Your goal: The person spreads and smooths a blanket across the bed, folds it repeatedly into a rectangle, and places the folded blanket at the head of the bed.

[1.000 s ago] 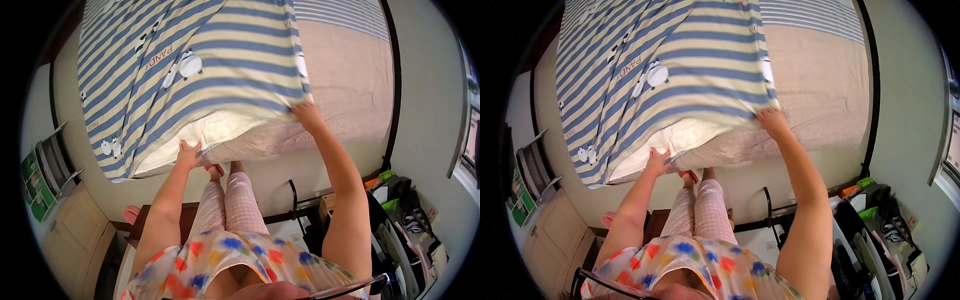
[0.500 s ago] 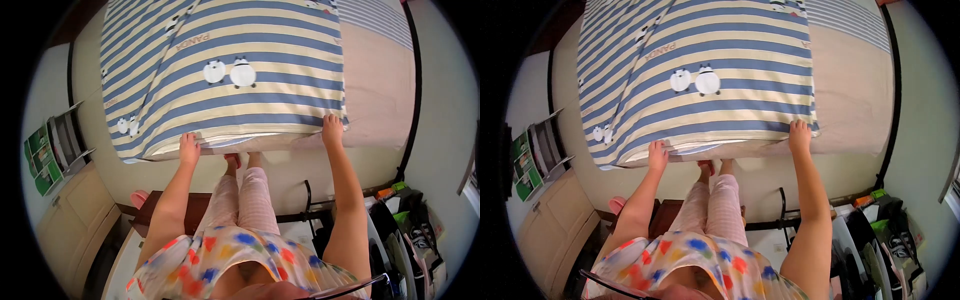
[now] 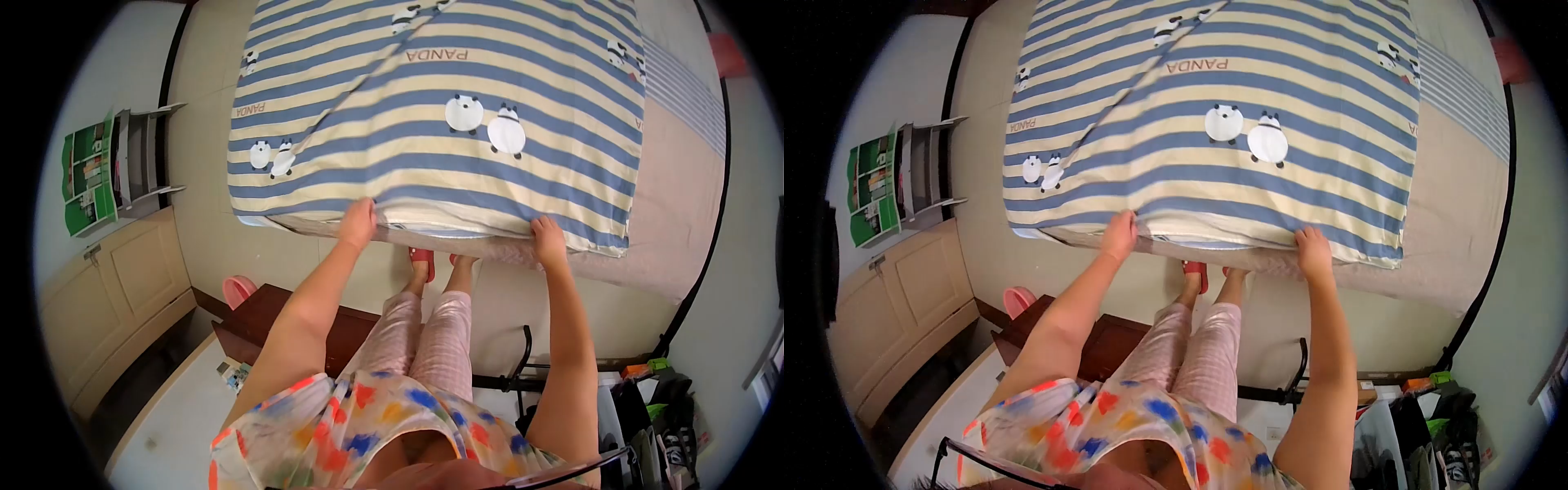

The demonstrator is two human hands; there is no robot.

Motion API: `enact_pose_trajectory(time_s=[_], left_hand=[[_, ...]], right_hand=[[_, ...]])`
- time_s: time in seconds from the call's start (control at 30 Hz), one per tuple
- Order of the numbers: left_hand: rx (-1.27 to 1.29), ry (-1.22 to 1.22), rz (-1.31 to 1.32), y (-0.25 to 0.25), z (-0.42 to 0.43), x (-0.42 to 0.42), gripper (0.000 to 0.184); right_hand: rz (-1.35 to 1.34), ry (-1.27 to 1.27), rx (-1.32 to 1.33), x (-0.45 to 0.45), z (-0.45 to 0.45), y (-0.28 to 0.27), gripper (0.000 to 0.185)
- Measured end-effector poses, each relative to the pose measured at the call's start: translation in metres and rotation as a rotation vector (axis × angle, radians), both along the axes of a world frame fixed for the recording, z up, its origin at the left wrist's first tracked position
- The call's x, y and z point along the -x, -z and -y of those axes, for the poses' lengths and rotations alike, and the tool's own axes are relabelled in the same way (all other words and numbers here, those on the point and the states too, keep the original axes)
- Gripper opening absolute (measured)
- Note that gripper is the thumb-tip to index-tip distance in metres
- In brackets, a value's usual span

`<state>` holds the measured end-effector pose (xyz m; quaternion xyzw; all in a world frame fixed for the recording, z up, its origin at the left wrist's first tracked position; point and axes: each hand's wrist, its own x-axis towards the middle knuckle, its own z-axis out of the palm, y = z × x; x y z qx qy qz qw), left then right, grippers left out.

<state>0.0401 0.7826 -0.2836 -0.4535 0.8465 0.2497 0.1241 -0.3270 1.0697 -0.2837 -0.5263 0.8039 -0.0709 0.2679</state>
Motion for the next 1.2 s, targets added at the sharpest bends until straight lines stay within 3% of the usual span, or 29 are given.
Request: enact_pose_trajectory(time_s=[0.13,0.23,0.3,0.4,0.47,0.6,0.9,0.97,1.2], left_hand=[[-0.209,0.195,0.078,-0.001,-0.033,-0.042,0.018],[0.081,0.094,-0.057,-0.006,-0.035,-0.048,0.028],[0.091,0.046,-0.054,-0.011,-0.034,-0.050,0.037],[0.014,-0.033,-0.063,-0.034,-0.025,-0.050,0.043],[-0.015,-0.075,-0.078,-0.058,-0.016,-0.051,0.042],[0.027,-0.177,-0.092,-0.125,0.003,-0.055,0.042],[0.090,-0.482,-0.184,-0.234,0.036,-0.093,0.042],[0.099,-0.558,-0.214,-0.260,0.045,-0.096,0.041],[0.140,-0.662,-0.254,-0.268,0.083,-0.147,0.039]], right_hand=[[-0.108,-0.045,-0.017,-0.008,-0.014,-0.012,0.024],[-0.160,-0.018,-0.141,-0.015,-0.016,0.001,0.033],[-0.193,0.039,-0.246,-0.027,-0.014,-0.005,0.040],[-0.026,0.103,-0.270,-0.039,-0.007,-0.012,0.049],[0.065,0.093,-0.057,-0.049,-0.005,-0.014,0.052],[0.221,0.112,0.064,-0.069,0.040,-0.097,0.049],[0.400,0.025,0.094,-0.069,0.150,-0.193,0.041],[0.370,-0.057,0.231,-0.073,0.177,-0.211,0.037],[0.358,-0.204,0.234,-0.110,0.260,-0.261,0.032]])
